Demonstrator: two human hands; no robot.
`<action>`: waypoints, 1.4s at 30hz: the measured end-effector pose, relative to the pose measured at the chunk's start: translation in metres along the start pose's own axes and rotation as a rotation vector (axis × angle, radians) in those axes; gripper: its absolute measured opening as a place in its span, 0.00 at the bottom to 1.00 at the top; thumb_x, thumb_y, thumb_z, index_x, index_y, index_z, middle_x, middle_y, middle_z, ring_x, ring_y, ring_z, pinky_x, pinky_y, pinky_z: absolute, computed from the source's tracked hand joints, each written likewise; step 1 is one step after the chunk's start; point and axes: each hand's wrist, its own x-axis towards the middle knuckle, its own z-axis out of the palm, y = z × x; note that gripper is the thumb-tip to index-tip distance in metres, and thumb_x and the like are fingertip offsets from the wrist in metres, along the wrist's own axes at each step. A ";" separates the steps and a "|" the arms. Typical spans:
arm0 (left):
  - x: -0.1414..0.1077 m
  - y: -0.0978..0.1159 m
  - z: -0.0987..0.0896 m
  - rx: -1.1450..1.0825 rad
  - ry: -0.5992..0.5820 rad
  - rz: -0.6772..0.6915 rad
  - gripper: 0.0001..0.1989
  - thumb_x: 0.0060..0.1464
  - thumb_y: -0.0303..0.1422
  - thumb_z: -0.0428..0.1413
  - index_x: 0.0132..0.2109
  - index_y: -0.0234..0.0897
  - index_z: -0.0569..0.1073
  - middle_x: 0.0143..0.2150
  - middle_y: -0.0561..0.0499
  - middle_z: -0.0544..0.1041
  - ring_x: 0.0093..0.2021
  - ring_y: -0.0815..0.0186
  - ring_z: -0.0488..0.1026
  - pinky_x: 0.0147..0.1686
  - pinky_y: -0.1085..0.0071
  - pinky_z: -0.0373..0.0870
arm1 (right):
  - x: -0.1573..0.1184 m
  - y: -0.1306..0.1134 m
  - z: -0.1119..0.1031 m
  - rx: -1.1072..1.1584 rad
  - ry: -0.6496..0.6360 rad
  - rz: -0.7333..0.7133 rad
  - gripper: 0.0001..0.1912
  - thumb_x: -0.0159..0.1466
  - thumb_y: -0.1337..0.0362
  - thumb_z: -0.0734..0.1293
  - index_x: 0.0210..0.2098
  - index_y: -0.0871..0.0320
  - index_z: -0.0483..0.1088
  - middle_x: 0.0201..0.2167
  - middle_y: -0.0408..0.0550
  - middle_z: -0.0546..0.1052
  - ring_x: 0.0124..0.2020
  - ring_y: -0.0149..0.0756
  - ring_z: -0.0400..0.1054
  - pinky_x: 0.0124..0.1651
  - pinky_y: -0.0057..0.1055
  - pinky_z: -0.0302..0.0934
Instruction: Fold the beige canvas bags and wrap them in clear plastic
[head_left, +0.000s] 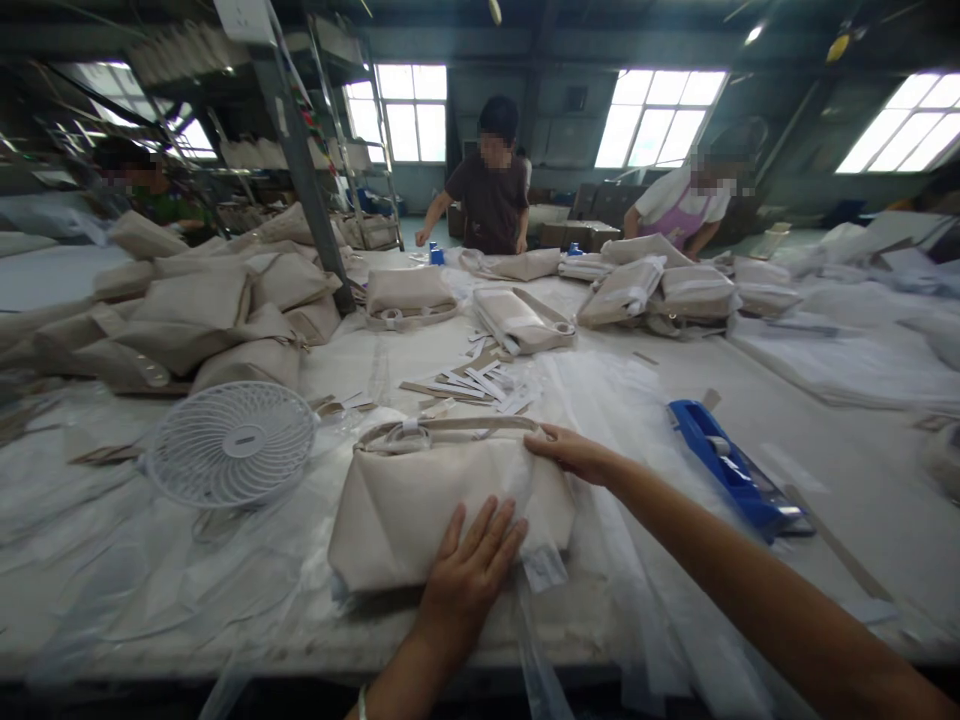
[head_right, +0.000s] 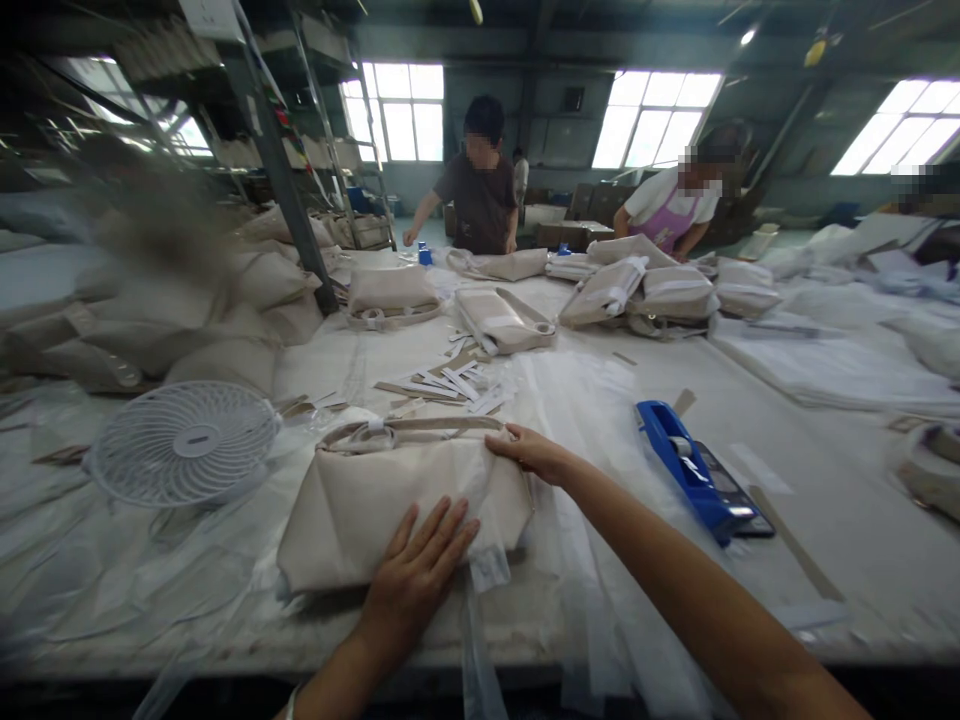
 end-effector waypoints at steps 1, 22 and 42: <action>-0.001 0.000 -0.001 0.001 0.000 0.001 0.22 0.68 0.30 0.46 0.66 0.44 0.65 0.71 0.53 0.58 0.71 0.60 0.55 0.72 0.52 0.49 | 0.000 0.002 0.001 0.077 -0.014 0.011 0.28 0.65 0.49 0.66 0.59 0.59 0.67 0.50 0.57 0.79 0.48 0.44 0.76 0.47 0.39 0.73; -0.006 0.041 -0.029 0.031 0.009 -0.054 0.19 0.65 0.38 0.52 0.62 0.45 0.70 0.72 0.50 0.58 0.69 0.56 0.59 0.66 0.55 0.63 | 0.062 -0.131 0.091 -0.861 -0.051 -0.491 0.12 0.70 0.57 0.63 0.40 0.55 0.78 0.39 0.48 0.81 0.42 0.40 0.75 0.42 0.31 0.63; 0.079 -0.148 -0.058 -0.459 -0.347 -0.574 0.16 0.68 0.36 0.48 0.58 0.40 0.73 0.58 0.49 0.76 0.62 0.63 0.69 0.63 0.64 0.64 | 0.090 -0.053 0.098 -1.022 -0.219 -0.332 0.12 0.71 0.66 0.57 0.47 0.51 0.70 0.41 0.44 0.80 0.37 0.37 0.75 0.29 0.31 0.52</action>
